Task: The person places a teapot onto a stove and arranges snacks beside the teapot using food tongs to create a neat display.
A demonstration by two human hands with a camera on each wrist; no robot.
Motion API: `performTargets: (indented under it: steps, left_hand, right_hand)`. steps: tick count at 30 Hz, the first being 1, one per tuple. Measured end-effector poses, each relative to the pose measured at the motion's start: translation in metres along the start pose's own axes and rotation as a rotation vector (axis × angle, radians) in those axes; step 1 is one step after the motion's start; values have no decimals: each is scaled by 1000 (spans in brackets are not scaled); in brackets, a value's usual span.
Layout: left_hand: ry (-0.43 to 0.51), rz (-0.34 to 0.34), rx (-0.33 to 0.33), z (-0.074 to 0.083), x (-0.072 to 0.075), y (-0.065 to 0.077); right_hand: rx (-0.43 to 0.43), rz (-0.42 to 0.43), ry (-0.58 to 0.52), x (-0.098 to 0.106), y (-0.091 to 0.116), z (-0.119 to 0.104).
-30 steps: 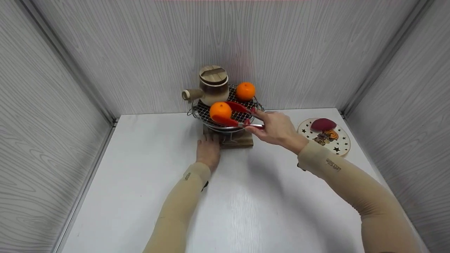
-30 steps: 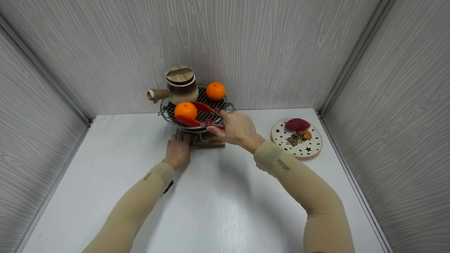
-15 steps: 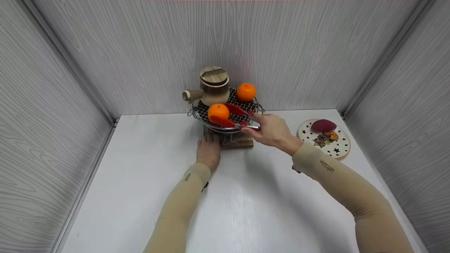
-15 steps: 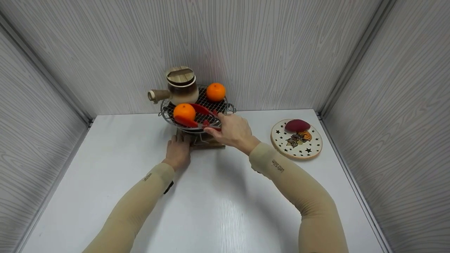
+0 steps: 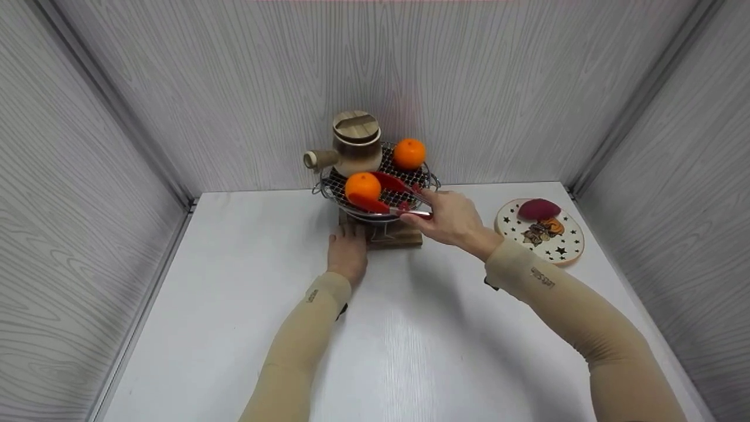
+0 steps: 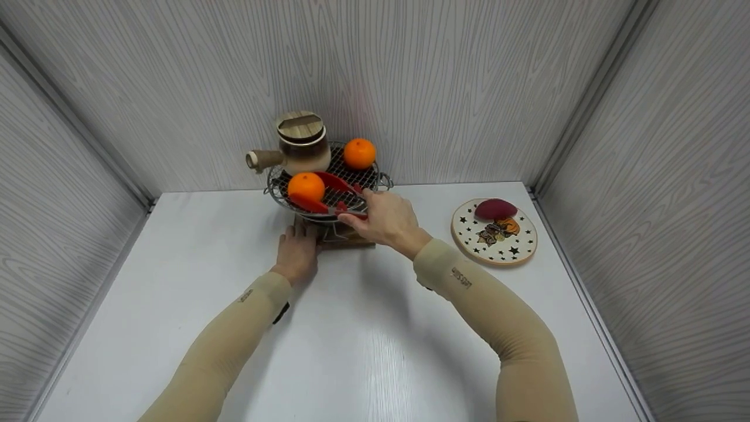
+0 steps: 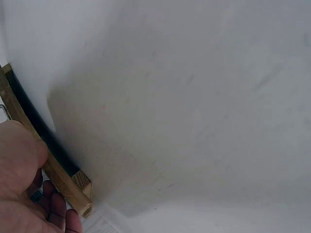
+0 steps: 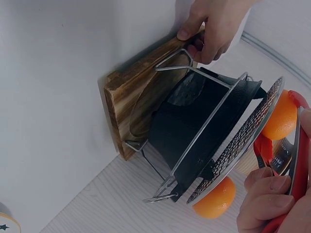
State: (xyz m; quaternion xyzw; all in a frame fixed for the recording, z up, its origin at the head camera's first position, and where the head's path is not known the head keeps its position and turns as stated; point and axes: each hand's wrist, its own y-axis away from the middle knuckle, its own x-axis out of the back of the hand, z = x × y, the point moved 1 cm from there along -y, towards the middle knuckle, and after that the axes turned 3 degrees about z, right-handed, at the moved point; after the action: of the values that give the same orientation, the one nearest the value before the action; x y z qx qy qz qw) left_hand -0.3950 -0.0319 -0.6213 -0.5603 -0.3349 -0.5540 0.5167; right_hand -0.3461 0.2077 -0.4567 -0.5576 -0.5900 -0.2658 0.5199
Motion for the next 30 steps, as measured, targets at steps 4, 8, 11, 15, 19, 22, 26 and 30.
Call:
performTargets:
  steps: [4, 8, 11, 15, 19, 22, 26, 30]
  left_hand:
    - [-5, 13, 1, 0, 0, 1]
    - [-2, 13, 5, 1, 2, 3]
    - [1, 10, 5, 2, 3, 3]
    - [0, -6, 6, 2, 4, 4]
    - [-18, -31, 7, 2, 4, 2]
    - [-32, -52, 10, 2, 5, 1]
    - [-28, -69, 12, 2, 5, 0]
    - [-35, -84, 15, 3, 6, 0]
  right_hand:
    - [-5, 16, -3, -1, 1, 1]
    - [-6, 22, -5, -1, 1, 2]
    - [-10, 18, -7, -1, 1, 2]
    - [-13, 17, -12, 0, 1, 3]
    - [-11, 25, -18, 2, 2, 4]
    - [-8, 34, -13, 3, 2, 5]
    - [-15, 45, -8, 5, 4, 8]
    - [-17, 52, -5, 7, 7, 10]
